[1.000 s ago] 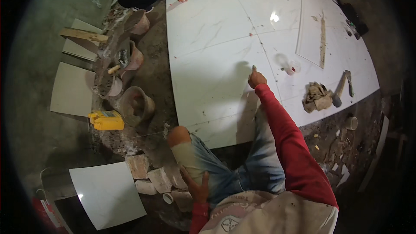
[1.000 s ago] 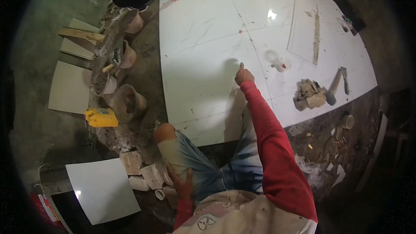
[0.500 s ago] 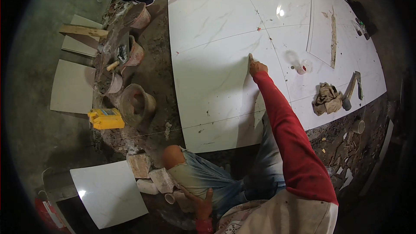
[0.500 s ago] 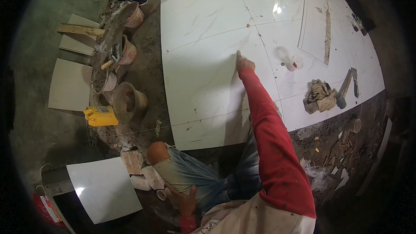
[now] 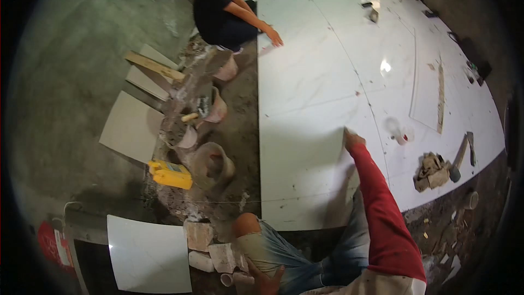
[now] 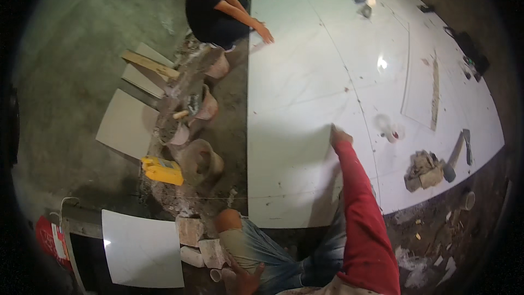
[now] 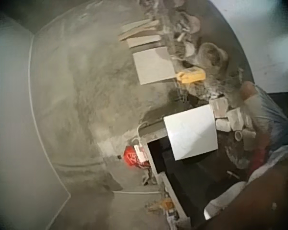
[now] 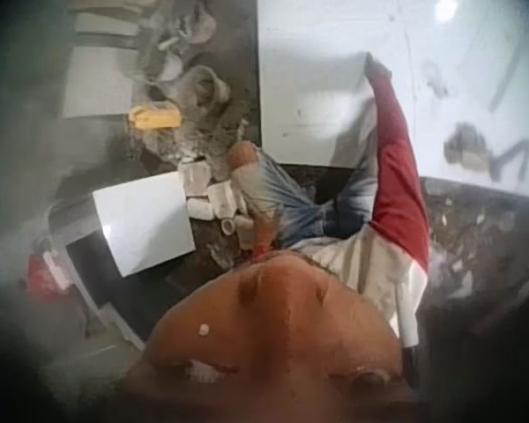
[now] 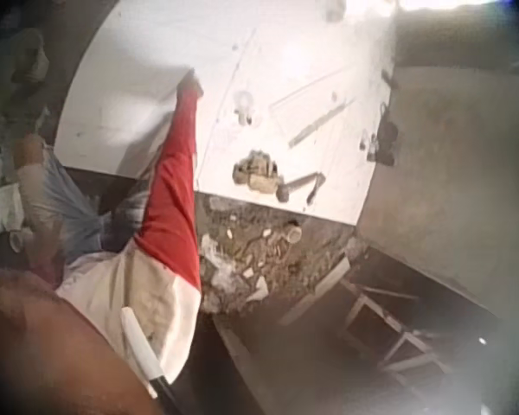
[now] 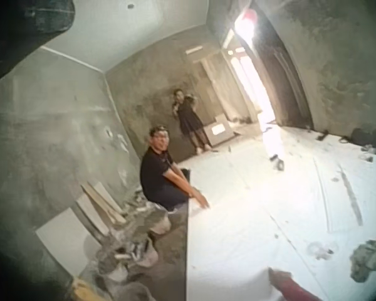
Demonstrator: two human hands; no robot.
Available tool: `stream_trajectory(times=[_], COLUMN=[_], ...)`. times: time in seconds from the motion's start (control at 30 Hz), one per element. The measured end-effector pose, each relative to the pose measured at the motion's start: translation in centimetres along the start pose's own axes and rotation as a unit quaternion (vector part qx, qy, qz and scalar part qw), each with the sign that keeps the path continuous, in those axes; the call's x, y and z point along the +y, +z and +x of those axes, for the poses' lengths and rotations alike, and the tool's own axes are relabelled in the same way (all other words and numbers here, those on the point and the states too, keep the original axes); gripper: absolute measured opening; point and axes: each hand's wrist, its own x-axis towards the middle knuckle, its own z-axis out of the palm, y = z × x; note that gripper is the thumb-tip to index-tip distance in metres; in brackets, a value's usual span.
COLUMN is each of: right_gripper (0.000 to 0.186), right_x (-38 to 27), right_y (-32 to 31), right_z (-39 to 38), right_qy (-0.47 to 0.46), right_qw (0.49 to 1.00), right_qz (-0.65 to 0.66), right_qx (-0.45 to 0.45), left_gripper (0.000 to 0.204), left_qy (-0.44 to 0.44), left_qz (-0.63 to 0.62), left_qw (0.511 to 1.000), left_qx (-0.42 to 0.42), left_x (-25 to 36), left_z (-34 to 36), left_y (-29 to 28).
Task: The person positions a large floor tile onto a bed of mortar, levels it by hand and with a rubber mallet, and wipes the surface with a cloth.
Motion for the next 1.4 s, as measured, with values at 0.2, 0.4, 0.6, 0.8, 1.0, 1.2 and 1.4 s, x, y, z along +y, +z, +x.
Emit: stream_trajectory(times=[0.2, 0.4, 0.6, 0.8, 1.0, 1.2, 1.4], right_gripper=[0.048, 0.074, 0.109, 0.106, 0.080, 0.042, 0.024], right_x=[7.0, 8.9, 8.3, 9.6, 9.1, 9.2, 28.8], right_y=[1.7, -1.6, -3.0, 1.1, 1.1, -3.1, -2.2], right_z=[-9.0, -27.4, -39.1, -38.5, -38.8, -39.2, -35.2], right_qy=[-0.052, 0.004, 0.037, 0.125, 0.106, 0.068, 0.188], right_qw=[0.994, 0.961, 0.953, 0.952, 0.957, 0.963, 0.839], right_qz=[0.020, 0.185, 0.292, 0.259, 0.197, 0.166, 0.353], right_qx=[0.099, 0.205, 0.066, 0.102, 0.186, 0.200, 0.370], left_gripper=[0.138, 0.152, 0.157, 0.156, 0.154, 0.154, 0.128], left_qy=[0.078, -0.009, 0.049, 0.078, 0.084, 0.083, 0.121], left_qz=[-0.001, 0.087, 0.092, 0.108, 0.112, 0.084, 0.070], left_qw=[0.997, 0.993, 0.983, 0.976, 0.971, 0.970, 0.985], left_qx=[0.015, -0.080, -0.153, -0.169, -0.194, -0.214, -0.101], left_x=[-0.4, 3.7, 4.2, 5.1, 6.4, 6.1, 4.8], left_z=[0.7, 3.1, 7.0, 10.1, 11.5, 14.9, 10.3], left_y=[1.0, -1.8, -1.3, 0.2, 0.5, 0.5, 0.2])
